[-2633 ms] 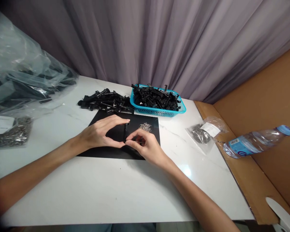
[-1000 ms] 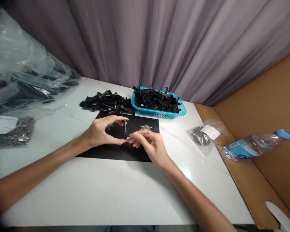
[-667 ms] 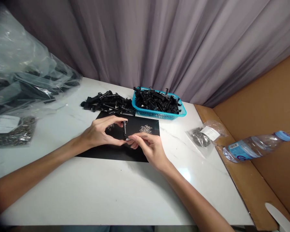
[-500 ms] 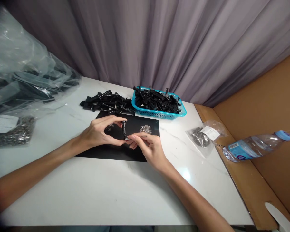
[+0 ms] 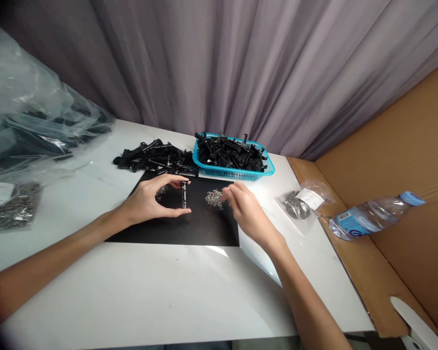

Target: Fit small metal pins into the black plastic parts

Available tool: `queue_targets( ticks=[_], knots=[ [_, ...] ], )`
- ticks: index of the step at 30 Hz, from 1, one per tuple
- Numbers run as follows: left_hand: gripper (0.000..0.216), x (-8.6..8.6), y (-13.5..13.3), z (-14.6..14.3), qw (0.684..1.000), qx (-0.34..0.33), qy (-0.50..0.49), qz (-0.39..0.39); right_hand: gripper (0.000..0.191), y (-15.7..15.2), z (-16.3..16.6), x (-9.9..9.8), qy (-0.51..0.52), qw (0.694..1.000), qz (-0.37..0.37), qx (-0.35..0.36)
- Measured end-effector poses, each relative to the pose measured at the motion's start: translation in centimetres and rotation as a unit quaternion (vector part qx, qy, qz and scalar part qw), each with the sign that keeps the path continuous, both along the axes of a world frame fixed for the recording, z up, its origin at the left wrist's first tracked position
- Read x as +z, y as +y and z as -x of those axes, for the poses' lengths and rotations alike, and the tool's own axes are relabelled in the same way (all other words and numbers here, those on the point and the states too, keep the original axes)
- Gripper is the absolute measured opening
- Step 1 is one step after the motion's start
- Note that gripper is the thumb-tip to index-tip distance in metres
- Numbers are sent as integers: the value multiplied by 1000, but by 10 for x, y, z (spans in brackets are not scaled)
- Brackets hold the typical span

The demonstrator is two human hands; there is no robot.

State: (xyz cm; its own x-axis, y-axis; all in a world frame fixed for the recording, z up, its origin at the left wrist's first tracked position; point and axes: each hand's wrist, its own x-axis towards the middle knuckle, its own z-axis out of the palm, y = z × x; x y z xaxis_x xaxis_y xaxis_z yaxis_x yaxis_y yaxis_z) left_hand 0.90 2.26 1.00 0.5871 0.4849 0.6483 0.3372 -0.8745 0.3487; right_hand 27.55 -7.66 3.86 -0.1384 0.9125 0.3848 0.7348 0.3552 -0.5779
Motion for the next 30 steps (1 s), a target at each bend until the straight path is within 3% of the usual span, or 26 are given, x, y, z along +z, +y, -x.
queue_targets(
  ticks=[3, 6, 9, 16, 21, 26, 30],
  knots=[
    [62, 0, 0, 1, 1000, 9, 19, -2, 31, -5, -11, -3, -118, 986, 105, 50],
    [62, 1, -2, 1, 1000, 3, 31, 5, 23, -11, -15, -8, -183, 970, 138, 77],
    [63, 1, -3, 1, 999, -1, 41, 19, 18, -13, -11, -13, -214, 966, 125, 75],
    [64, -1, -1, 1, 999, -5, 35, 27, 15, -2, 9, -23, -246, 967, 49, -45],
    [65, 1, -2, 0, 999, -9, 44, 29, 8, 1, 1, -17, -98, 993, 67, -3],
    [69, 1, -3, -1, 989, -14, 101, 103, 3, 2, 4, -19, 70, 991, 95, 61],
    [72, -1, -3, -3, 981, -26, 142, 133, 24, 4, 10, -26, 132, 984, 85, 79]
  ],
)
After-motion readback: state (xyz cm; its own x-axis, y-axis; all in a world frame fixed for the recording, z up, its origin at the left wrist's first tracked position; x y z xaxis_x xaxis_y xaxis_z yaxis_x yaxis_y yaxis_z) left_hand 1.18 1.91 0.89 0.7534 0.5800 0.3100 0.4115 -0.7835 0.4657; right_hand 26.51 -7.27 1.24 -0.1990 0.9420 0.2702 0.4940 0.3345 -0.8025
